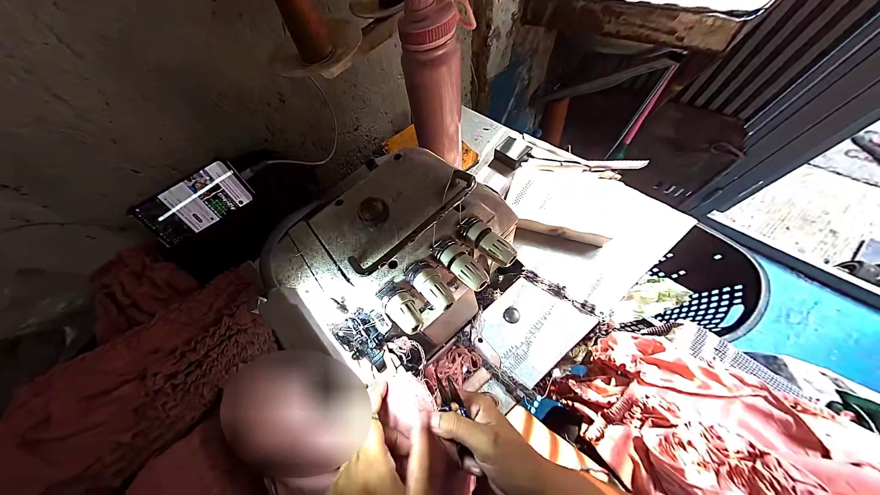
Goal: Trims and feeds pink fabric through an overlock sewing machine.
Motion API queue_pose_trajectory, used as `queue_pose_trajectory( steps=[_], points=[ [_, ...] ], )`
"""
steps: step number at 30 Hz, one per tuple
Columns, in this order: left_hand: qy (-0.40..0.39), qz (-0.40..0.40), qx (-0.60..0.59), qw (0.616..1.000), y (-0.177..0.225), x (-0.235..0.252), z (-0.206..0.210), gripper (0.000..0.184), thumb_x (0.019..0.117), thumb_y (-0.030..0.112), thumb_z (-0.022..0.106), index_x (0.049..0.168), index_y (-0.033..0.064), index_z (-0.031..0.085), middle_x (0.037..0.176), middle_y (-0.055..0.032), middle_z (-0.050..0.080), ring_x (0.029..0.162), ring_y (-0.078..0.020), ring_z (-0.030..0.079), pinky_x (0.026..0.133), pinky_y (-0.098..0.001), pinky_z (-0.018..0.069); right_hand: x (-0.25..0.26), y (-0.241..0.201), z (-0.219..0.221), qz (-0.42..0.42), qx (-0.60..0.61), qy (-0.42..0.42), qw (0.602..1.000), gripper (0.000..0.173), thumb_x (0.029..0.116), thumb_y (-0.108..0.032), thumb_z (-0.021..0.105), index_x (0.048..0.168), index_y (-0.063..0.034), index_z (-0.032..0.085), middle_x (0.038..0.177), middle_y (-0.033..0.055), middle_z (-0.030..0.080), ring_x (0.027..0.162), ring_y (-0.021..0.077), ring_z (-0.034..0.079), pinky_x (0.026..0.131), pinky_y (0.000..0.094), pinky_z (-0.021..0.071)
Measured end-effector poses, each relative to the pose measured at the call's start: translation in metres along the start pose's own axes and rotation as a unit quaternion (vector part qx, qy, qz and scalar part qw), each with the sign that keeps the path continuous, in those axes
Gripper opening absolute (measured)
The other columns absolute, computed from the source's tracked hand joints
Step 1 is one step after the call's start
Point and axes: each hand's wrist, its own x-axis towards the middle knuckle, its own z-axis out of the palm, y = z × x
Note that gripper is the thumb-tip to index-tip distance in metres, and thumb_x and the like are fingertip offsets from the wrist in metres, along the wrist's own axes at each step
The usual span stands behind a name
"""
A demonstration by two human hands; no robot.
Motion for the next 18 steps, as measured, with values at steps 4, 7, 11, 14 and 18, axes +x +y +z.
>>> queue_pose_trajectory(
  steps=[4,7,11,14,18],
  points=[
    [-0.008,-0.019,-0.066,0.998,-0.009,0.001,0.000,0.040,0.0912,0.008,0.056,0.129,-0.0069,0.060,0.080,-0.0061,0.073,0.063,-0.0161,0.068,0.059,-0.0377,0.0550,0.000,-0.001,-0.005,-0.020,-0.051,0.001,0.998,0.009,0.1009,-0.013,0.051,0.099,-0.0174,0.058,0.072,-0.0158,0.053,0.052,-0.0091,0.041,0.047,0.0108,0.0343],
    [-0.005,-0.033,-0.072,0.997,-0.006,-0.001,0.002,0.038,0.1005,0.015,0.052,0.130,-0.0076,0.060,0.089,-0.0100,0.074,0.067,-0.0153,0.070,0.063,-0.0363,0.0586,0.002,0.000,-0.002,-0.023,-0.054,-0.005,0.998,0.011,0.0928,-0.006,0.056,0.099,-0.0156,0.058,0.067,-0.0150,0.051,0.052,-0.0068,0.042,0.048,0.0134,0.0354],
    [-0.005,-0.039,-0.024,0.999,-0.002,0.001,0.001,0.058,0.0884,0.031,0.075,0.130,-0.0056,0.059,0.077,-0.0046,0.072,0.061,-0.0170,0.067,0.057,-0.0396,0.0544,0.001,-0.008,0.002,0.067,0.024,-0.025,0.997,0.018,0.0955,-0.007,0.049,0.084,-0.0192,0.055,0.059,-0.0127,0.049,0.044,-0.0046,0.039,0.043,0.0141,0.0325],
    [-0.022,-0.033,-0.062,0.997,-0.010,0.001,-0.001,0.052,0.0888,0.020,0.073,0.133,-0.0035,0.057,0.084,-0.0026,0.075,0.067,-0.0127,0.071,0.062,-0.0355,0.0576,0.001,-0.012,-0.002,0.088,0.033,-0.033,0.995,0.017,0.1042,-0.015,0.049,0.090,-0.0172,0.059,0.064,-0.0110,0.053,0.045,-0.0049,0.038,0.042,0.0127,0.0313],
    [-0.030,-0.027,-0.171,0.984,-0.025,-0.001,-0.002,0.043,0.0935,0.011,0.062,0.133,-0.0058,0.056,0.093,-0.0005,0.073,0.071,0.0021,0.066,0.067,-0.0181,0.0563,0.004,-0.013,-0.008,0.033,-0.037,-0.001,0.999,0.015,0.1023,-0.014,0.052,0.089,-0.0163,0.059,0.063,-0.0127,0.052,0.046,-0.0057,0.038,0.043,0.0129,0.0319]
  ],
)
